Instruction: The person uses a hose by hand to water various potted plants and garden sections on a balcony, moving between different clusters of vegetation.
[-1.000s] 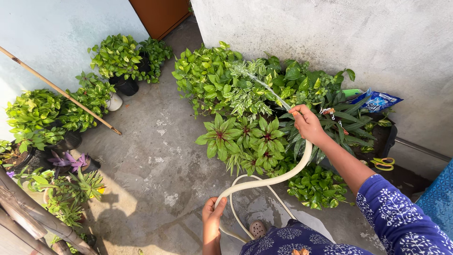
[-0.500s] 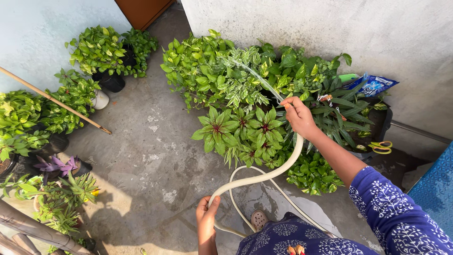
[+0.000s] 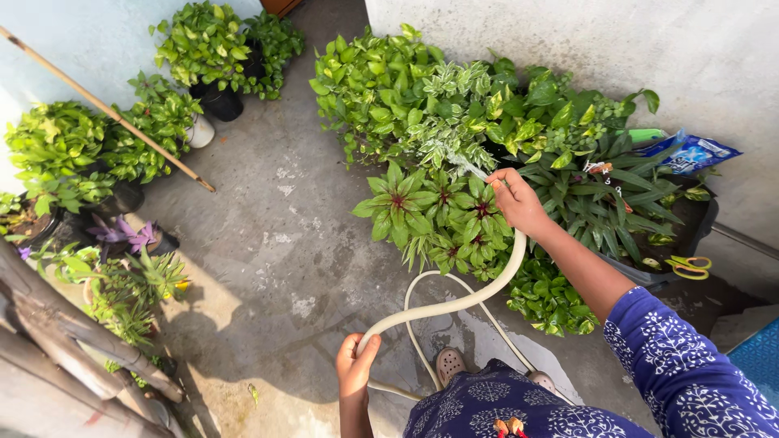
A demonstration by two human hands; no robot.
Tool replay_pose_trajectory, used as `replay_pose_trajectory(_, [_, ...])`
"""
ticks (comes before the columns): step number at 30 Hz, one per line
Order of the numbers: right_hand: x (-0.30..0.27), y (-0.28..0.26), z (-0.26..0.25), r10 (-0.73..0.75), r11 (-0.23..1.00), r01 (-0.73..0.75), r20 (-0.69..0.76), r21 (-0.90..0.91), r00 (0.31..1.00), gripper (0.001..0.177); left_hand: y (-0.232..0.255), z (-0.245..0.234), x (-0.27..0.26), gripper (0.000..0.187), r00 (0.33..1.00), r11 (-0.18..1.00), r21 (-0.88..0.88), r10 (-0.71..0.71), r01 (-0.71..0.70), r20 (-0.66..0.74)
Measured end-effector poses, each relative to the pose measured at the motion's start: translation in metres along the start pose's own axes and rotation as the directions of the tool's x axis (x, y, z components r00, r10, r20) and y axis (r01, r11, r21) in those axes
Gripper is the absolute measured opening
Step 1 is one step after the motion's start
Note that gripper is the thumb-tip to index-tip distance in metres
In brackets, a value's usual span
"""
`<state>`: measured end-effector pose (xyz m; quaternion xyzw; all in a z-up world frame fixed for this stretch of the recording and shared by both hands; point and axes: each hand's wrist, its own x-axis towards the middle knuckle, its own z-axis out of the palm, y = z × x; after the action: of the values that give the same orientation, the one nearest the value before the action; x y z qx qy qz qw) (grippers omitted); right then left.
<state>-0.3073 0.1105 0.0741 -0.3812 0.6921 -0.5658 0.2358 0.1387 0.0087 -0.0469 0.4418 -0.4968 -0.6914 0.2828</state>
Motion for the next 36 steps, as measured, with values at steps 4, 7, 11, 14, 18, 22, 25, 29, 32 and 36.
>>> replay_pose_trajectory(4, [0.005,-0.006,0.03,0.338,0.922,-0.343,0.059,0.177,0.939,0.017,-0.001,-0.026,-0.021,0.025,0.99,0.999,0.043,-0.004,0.01,-0.14])
replay_pose_trajectory(7, [0.006,0.006,0.053,0.332,0.92,-0.347,0.107,0.181,0.937,0.016,-0.006,-0.028,-0.039,0.027,0.988,0.999,0.026,0.043,-0.04,-0.151])
replay_pose_trajectory(11, [0.007,0.005,0.058,0.51,0.83,-0.544,0.227,0.123,0.83,0.017,-0.007,-0.018,-0.071,0.026,0.958,0.995,0.101,0.01,0.019,-0.285])
replay_pose_trajectory(14, [0.005,0.011,0.061,0.562,0.784,-0.607,0.266,0.129,0.783,0.018,-0.009,-0.007,-0.093,0.028,0.943,0.991,0.128,-0.002,0.047,-0.333])
replay_pose_trajectory(18, [0.011,0.038,0.062,0.386,0.916,-0.4,0.253,0.005,0.887,0.018,-0.007,0.027,-0.113,0.03,0.931,0.983,0.156,-0.035,0.097,-0.362])
replay_pose_trajectory(22, [0.013,0.073,0.05,0.252,0.96,-0.194,0.318,-0.202,0.914,0.016,-0.001,0.061,-0.136,0.033,0.916,0.985,0.118,-0.07,0.126,-0.396])
replay_pose_trajectory(25, [0.01,0.095,0.04,0.255,0.964,-0.218,0.314,-0.15,0.915,0.015,-0.001,0.082,-0.158,0.032,0.918,0.989,0.06,-0.101,0.134,-0.384])
replay_pose_trajectory(29, [0.001,0.112,0.027,0.398,0.906,-0.42,0.22,0.059,0.891,0.014,-0.012,0.108,-0.189,0.032,0.881,0.984,0.042,-0.138,0.175,-0.453])
replay_pose_trajectory(32, [-0.004,0.123,0.019,0.346,0.925,-0.368,0.188,0.097,0.919,0.014,-0.025,0.131,-0.21,0.031,0.853,0.981,0.023,-0.157,0.193,-0.498])
replay_pose_trajectory(36, [0.001,0.136,0.006,0.284,0.943,-0.306,0.162,0.132,0.945,0.013,-0.039,0.161,-0.229,0.031,0.85,0.992,-0.01,-0.114,0.127,-0.514])
